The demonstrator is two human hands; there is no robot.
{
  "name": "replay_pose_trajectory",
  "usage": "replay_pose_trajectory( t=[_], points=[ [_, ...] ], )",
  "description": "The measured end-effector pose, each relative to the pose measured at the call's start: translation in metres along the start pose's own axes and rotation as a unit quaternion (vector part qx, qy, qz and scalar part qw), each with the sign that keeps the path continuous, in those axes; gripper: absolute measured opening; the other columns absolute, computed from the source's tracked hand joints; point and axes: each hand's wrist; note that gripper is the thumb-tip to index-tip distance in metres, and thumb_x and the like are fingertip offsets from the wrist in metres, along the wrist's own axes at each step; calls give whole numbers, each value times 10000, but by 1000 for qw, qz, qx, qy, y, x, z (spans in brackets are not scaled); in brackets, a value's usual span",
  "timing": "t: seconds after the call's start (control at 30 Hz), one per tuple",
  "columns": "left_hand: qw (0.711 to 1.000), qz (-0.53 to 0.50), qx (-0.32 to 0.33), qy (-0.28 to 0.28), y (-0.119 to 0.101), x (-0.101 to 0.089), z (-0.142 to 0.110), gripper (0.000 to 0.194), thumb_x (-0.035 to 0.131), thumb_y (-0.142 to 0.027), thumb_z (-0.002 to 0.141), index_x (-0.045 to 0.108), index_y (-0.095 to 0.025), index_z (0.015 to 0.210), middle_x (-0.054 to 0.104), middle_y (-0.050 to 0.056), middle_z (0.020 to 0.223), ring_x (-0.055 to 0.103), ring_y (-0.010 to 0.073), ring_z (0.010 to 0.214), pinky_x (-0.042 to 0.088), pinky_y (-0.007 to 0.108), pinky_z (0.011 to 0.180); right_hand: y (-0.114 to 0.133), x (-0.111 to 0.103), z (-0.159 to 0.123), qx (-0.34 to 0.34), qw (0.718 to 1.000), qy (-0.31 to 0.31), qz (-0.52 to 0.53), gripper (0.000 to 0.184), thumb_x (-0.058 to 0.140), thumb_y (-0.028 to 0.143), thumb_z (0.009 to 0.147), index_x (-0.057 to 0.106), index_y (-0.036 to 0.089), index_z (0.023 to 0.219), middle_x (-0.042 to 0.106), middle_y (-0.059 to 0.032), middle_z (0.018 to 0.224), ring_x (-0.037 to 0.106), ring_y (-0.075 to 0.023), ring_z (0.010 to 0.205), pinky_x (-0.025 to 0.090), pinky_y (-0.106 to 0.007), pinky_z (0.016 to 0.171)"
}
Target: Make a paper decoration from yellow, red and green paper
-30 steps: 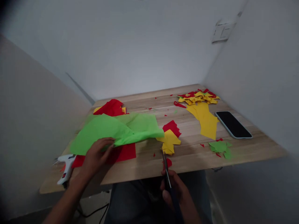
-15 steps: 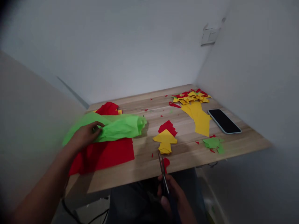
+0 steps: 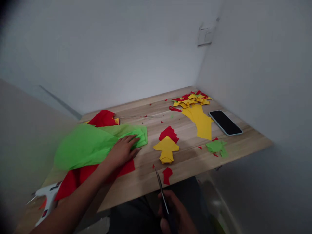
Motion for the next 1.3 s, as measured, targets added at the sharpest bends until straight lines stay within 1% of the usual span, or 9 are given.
replay_pose_trajectory(
  t=[0.1, 0.2, 0.4, 0.5, 0.63, 0.77, 0.9, 1.1, 1.3],
  points=[
    [1000, -3, -11, 20, 15, 8, 16, 366, 495, -327, 948, 608, -179, 1263, 628, 126, 1324, 572, 291, 1196, 451, 425, 983, 2, 11, 0, -20, 1000, 9, 6, 601, 586, 639, 836, 471, 281, 1306, 615, -74, 955, 594, -195, 799, 480, -326, 741],
    [1000, -23, -18, 7, 21, 0, 19, 282, 423, -253, 969, 668, -168, 1081, 688, 121, 1167, 625, 258, 1053, 478, 382, 903, 11, 24, 5, -13, 1000, 20, 17, 592, 564, 647, 852, 467, 273, 1300, 588, -65, 929, 569, -181, 779, 471, -325, 739],
    [989, -132, -41, -57, -11, -26, -35, 217, 446, -314, 974, 626, -218, 1048, 693, 61, 956, 623, 225, 888, 476, 353, 810, 33, 36, 1, 35, 998, 31, 30, 548, 619, 596, 841, 510, 266, 1265, 599, -70, 972, 552, -175, 821, 459, -323, 773],
    [982, -178, -61, -28, -31, -16, -67, 114, 495, -254, 943, 602, -217, 955, 682, 35, 885, 622, 199, 823, 474, 316, 743, 25, 40, -3, 65, 995, 52, 51, 543, 650, 566, 817, 502, 264, 1244, 586, -45, 926, 534, -147, 742, 455, -298, 706],
    [995, -102, -16, -19, -48, 5, -86, 124, 540, -212, 921, 635, -217, 841, 684, 32, 831, 613, 215, 812, 442, 361, 757, 11, 50, -3, 82, 993, 51, 72, 581, 723, 554, 711, 505, 256, 1159, 548, -2, 808, 512, -136, 669, 441, -281, 637],
    [993, -50, -39, -96, -67, 15, -92, 140, 595, -161, 889, 701, -245, 924, 732, 36, 982, 617, 235, 898, 409, 427, 865, 30, 55, -3, 128, 990, 30, 56, 513, 709, 539, 734, 520, 241, 1106, 519, 11, 811, 479, -124, 675, 440, -299, 688],
    [988, -74, -72, -112, -84, 24, -102, 229, 585, -155, 896, 696, -246, 1075, 734, 41, 1075, 606, 245, 963, 417, 436, 890, 55, 50, -3, 159, 985, 26, 64, 526, 680, 567, 785, 514, 211, 1135, 532, -11, 877, 472, -127, 724, 436, -314, 738],
    [967, -165, -96, -169, -84, 40, -115, 112, 613, -191, 905, 682, -222, 988, 751, 28, 972, 623, 213, 925, 470, 383, 848, 53, 42, -7, 177, 982, 19, 58, 505, 666, 564, 819, 511, 220, 1155, 530, -4, 881, 478, -127, 725, 422, -288, 693],
    [943, -206, -173, -197, -82, 43, -116, 39, 633, -220, 894, 665, -210, 876, 700, 27, 820, 612, 191, 803, 467, 333, 746, 61, 40, -4, 206, 978, 23, 23, 430, 672, 446, 839, 527, 204, 1163, 554, 7, 847, 518, -136, 745, 444, -308, 741]
  ],
)
Point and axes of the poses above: each hand's wrist, its own z-axis towards the middle knuckle, its own x-axis out of the palm, y = z × x
